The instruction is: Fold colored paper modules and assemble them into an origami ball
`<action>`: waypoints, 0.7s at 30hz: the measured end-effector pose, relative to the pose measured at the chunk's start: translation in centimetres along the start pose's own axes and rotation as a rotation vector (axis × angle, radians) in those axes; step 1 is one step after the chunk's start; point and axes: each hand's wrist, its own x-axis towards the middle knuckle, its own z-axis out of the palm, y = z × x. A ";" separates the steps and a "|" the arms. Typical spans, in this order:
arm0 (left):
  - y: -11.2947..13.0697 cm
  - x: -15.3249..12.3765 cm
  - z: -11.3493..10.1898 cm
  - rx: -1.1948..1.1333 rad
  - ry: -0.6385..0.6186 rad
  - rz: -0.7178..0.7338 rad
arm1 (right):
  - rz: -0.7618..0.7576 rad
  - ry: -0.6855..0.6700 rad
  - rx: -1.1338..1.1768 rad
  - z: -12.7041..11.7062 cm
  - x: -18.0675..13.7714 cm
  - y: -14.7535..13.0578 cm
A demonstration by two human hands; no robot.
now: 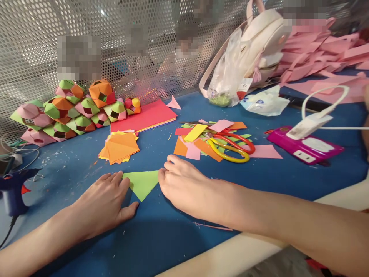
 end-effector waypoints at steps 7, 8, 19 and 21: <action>-1.8 0.0 -1.1 -0.049 0.001 -0.013 | 0.100 0.031 0.032 -0.6 0.4 0.6; -2.2 0.0 -1.2 -0.071 0.009 -0.019 | 0.139 0.043 0.056 -0.6 0.7 0.8; -2.4 2.2 2.5 -0.409 0.422 0.203 | 0.233 0.168 0.323 -0.6 1.3 1.2; -2.3 2.7 2.9 -0.474 0.525 0.146 | 0.295 0.256 0.377 -0.5 1.5 1.2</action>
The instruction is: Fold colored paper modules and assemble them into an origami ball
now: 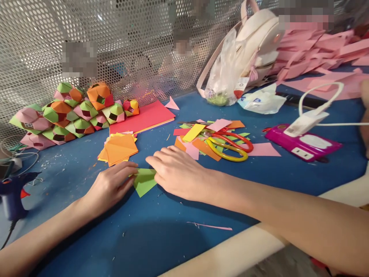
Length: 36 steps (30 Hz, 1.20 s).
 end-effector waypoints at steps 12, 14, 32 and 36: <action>1.7 0.6 -0.5 -0.453 0.209 -0.628 | 0.522 0.060 1.008 0.6 0.9 0.1; 2.2 0.4 -0.3 -0.503 0.176 -0.634 | 0.508 0.021 1.117 0.4 0.9 -0.7; 1.6 0.8 -0.2 -1.001 0.069 -0.513 | 0.592 0.599 1.388 0.8 3.1 4.8; 2.2 0.8 -0.3 -1.103 0.056 -0.434 | 0.538 0.572 1.308 1.0 2.7 4.1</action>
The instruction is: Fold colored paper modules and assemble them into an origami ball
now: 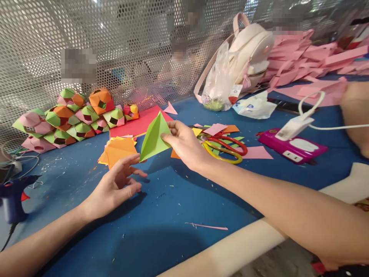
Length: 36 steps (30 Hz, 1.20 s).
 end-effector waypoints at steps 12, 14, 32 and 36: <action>-0.3 0.5 -0.5 0.127 0.250 -0.101 | -0.095 -0.328 -0.560 1.5 -2.8 1.0; -0.7 0.7 -0.6 0.180 0.260 -0.131 | -0.127 -0.338 -0.601 1.6 -2.9 1.2; -2.4 1.1 -2.9 0.638 0.119 -0.043 | 0.004 -0.475 -0.828 0.9 -2.1 1.5; -2.2 1.3 -3.8 0.571 0.007 -0.046 | -0.057 -0.601 -0.857 0.6 -1.8 1.1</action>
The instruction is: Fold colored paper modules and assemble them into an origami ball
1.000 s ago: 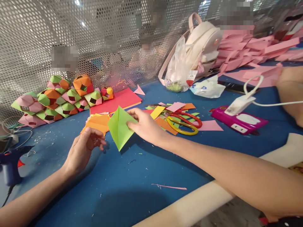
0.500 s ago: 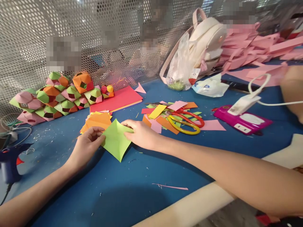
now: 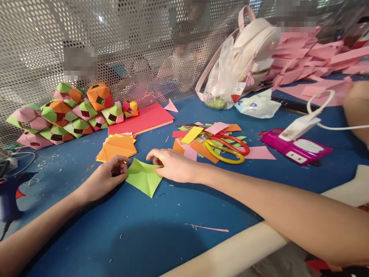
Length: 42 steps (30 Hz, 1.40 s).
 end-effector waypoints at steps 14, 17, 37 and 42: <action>-0.3 0.2 -0.9 0.075 -0.144 0.142 | -0.430 0.188 -0.074 1.9 -0.2 0.8; -0.7 0.3 -1.3 0.056 -0.176 0.135 | -0.553 0.140 -0.132 1.2 0.1 1.3; -1.3 0.7 -2.3 0.032 -0.283 0.184 | -0.778 -0.015 -0.605 0.2 -1.1 -0.1; -1.9 1.0 -2.6 0.030 -0.320 0.245 | -0.868 -0.042 -0.783 0.1 -0.9 0.2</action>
